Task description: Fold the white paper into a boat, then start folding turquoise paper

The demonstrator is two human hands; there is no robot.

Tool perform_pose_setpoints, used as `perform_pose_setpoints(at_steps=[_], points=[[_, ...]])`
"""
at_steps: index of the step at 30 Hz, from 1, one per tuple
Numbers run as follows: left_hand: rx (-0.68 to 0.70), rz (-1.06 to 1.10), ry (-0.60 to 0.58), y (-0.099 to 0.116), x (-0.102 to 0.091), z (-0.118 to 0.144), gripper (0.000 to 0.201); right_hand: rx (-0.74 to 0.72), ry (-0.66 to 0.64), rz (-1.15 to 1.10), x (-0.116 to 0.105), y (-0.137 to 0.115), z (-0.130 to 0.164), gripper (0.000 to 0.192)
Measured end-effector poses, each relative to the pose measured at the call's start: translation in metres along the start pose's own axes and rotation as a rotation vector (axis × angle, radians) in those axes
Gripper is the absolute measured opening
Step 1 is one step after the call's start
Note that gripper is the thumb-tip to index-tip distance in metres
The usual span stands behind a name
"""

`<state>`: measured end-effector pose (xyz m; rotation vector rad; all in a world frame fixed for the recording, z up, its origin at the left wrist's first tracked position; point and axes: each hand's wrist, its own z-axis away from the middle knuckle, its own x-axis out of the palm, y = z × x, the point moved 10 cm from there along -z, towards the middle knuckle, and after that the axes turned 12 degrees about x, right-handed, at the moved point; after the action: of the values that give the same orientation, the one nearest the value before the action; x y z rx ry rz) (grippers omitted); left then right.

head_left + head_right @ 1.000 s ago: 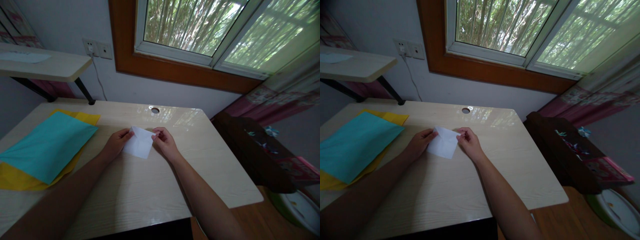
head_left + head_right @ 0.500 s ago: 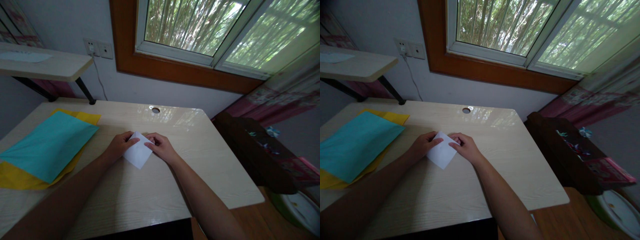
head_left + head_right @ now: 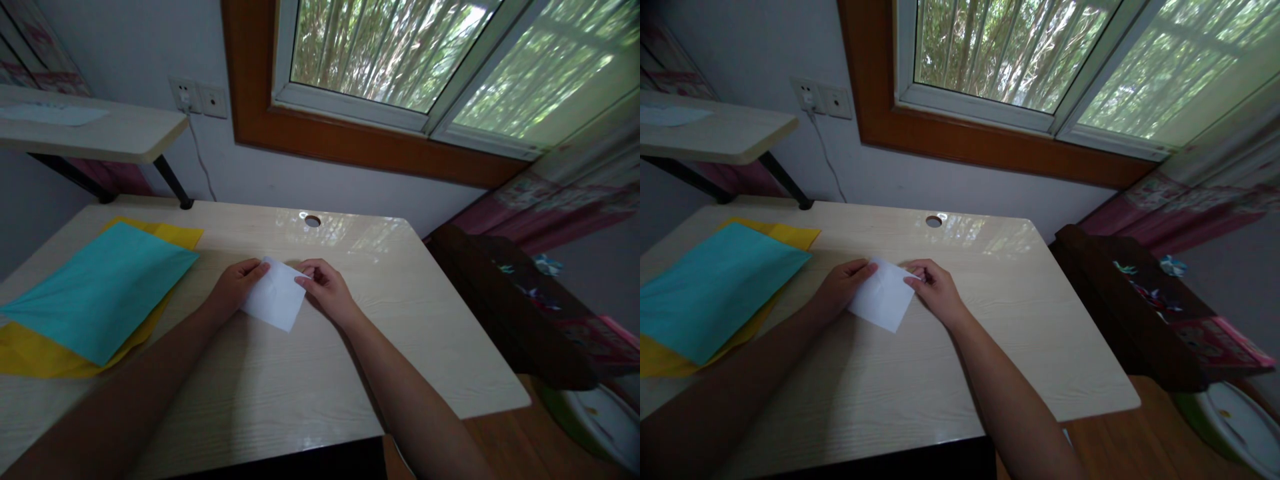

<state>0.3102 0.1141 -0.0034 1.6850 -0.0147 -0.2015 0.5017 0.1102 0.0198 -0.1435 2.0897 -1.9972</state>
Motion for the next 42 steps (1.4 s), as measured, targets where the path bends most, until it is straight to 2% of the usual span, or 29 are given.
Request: perform_pose_setpoints(at_steps=[4,6,10,13,18,24,27,32,36,38,42], points=[[0.031,0.026,0.03,-0.003,-0.002,-0.003,0.036,-0.001,0.078,-0.084,-0.011,0.001,-0.002,0.027],[0.048,0.087,0.008,-0.005,0.002,-0.004,0.035,-0.006,0.141,-0.113,-0.019,0.001,-0.003,0.027],[0.04,0.221,-0.089,-0.006,0.016,-0.003,0.061,-0.015,0.291,-0.132,-0.038,0.002,-0.002,0.024],[0.05,0.268,-0.136,0.001,0.021,0.0,0.077,-0.042,0.34,-0.137,-0.044,0.001,0.0,0.022],[0.1,0.303,-0.05,0.008,0.011,-0.001,0.073,-0.079,0.254,-0.021,-0.033,-0.008,0.001,0.017],[0.034,0.373,0.086,-0.007,-0.004,-0.004,0.031,-0.248,0.028,0.216,-0.008,-0.035,0.01,0.038],[-0.005,0.43,0.122,-0.011,-0.007,-0.005,0.023,-0.259,-0.033,0.275,-0.003,-0.037,0.012,0.042],[-0.015,0.443,0.07,-0.007,-0.001,-0.003,0.028,-0.286,0.046,0.352,-0.006,-0.036,0.011,0.027],[-0.004,0.517,-0.083,-0.002,0.016,-0.001,0.052,-0.278,0.207,0.338,-0.021,-0.036,0.01,0.013],[0.044,0.502,-0.118,0.002,0.018,0.0,0.06,-0.262,0.25,0.302,-0.027,-0.036,0.01,0.012],[0.142,0.299,-0.071,0.01,0.011,0.001,0.046,-0.169,0.188,0.232,-0.025,-0.028,0.006,0.024]])
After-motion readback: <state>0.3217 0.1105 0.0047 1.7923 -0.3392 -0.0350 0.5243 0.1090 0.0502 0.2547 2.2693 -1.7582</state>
